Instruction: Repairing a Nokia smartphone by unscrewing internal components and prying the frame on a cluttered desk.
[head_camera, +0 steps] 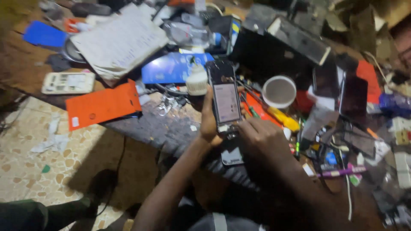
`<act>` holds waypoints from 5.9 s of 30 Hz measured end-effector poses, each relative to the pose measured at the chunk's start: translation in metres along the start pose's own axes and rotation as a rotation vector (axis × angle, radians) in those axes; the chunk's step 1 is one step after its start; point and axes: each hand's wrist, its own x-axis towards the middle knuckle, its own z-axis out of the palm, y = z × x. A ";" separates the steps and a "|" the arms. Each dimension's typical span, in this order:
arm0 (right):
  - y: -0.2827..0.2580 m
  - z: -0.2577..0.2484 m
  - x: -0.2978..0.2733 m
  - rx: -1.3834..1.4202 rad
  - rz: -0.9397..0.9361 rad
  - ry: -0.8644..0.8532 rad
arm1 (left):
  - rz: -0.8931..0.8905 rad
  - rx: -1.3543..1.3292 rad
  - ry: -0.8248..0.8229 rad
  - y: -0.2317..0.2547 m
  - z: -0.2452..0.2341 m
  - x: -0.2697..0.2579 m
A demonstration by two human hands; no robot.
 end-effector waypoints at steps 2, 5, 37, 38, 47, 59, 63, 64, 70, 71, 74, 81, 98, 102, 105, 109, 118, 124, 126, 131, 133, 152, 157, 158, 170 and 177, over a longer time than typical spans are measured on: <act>-0.003 -0.002 0.007 0.004 0.000 0.019 | 0.029 0.001 -0.004 0.002 0.005 0.000; -0.005 0.011 0.002 -0.013 0.002 0.010 | 0.049 -0.025 -0.001 0.004 0.007 -0.006; 0.018 -0.013 0.016 0.841 0.271 -0.120 | 0.025 -0.038 -0.039 0.008 0.022 -0.014; 0.020 -0.012 0.015 0.853 0.262 -0.127 | 0.017 -0.029 -0.062 0.009 0.021 -0.014; 0.017 -0.013 0.012 0.766 0.195 -0.155 | -0.021 -0.010 -0.136 0.011 0.016 -0.015; 0.009 0.024 0.001 0.212 -0.051 0.063 | 0.046 -0.003 -0.053 -0.001 0.006 -0.009; 0.006 0.020 0.003 0.187 -0.059 -0.007 | 0.052 0.086 -0.038 0.004 0.005 -0.007; 0.005 0.023 0.002 0.188 -0.063 -0.005 | 0.056 0.086 -0.038 0.005 0.006 -0.008; 0.001 0.024 -0.001 0.142 -0.062 -0.036 | 0.053 0.059 -0.023 0.006 0.007 -0.007; 0.001 0.025 -0.002 0.117 -0.055 -0.041 | 0.057 0.073 -0.017 0.007 0.007 -0.008; -0.004 0.029 -0.002 0.046 -0.058 -0.012 | 0.074 0.071 0.003 0.007 0.010 -0.010; -0.012 0.035 -0.003 -0.109 -0.082 0.048 | 0.085 0.061 -0.005 0.006 0.007 -0.007; -0.009 0.026 0.009 -0.145 -0.234 0.044 | 0.045 0.024 0.017 0.004 0.005 -0.007; 0.004 0.019 0.012 0.033 -0.222 0.087 | 0.027 -0.008 -0.014 0.010 0.014 -0.014; 0.009 0.010 0.013 0.180 -0.200 0.070 | 0.022 -0.046 -0.055 0.005 0.011 -0.011; 0.012 -0.001 0.019 0.194 -0.212 0.077 | 0.032 -0.069 -0.047 0.003 0.011 -0.014; 0.012 0.001 0.009 0.479 0.020 0.047 | 0.013 -0.140 -0.082 0.002 0.012 -0.019; -0.012 -0.012 0.003 0.643 0.183 -0.051 | -0.021 -0.027 -0.146 0.005 0.005 -0.011; -0.015 -0.019 0.017 0.734 0.185 -0.100 | 0.023 -0.075 -0.117 0.000 0.002 -0.009; -0.012 -0.017 0.024 0.791 0.158 -0.202 | -0.003 0.012 -0.151 0.011 0.005 -0.009; -0.011 -0.018 0.028 0.804 0.141 -0.243 | -0.002 0.010 -0.154 0.013 0.005 -0.010; -0.002 -0.013 0.028 0.928 0.170 -0.310 | -0.018 0.030 -0.137 0.008 0.000 -0.006; 0.002 -0.011 0.031 0.943 0.095 -0.277 | -0.023 0.056 -0.139 0.005 -0.009 -0.001; 0.002 -0.014 0.031 0.913 0.093 -0.327 | -0.049 0.048 -0.124 0.008 -0.001 -0.008; 0.003 -0.020 0.044 0.851 0.098 -0.452 | -0.117 0.001 -0.074 0.013 0.012 -0.016; 0.001 -0.018 0.044 0.703 0.048 -0.373 | -0.068 0.027 -0.105 0.003 -0.007 -0.005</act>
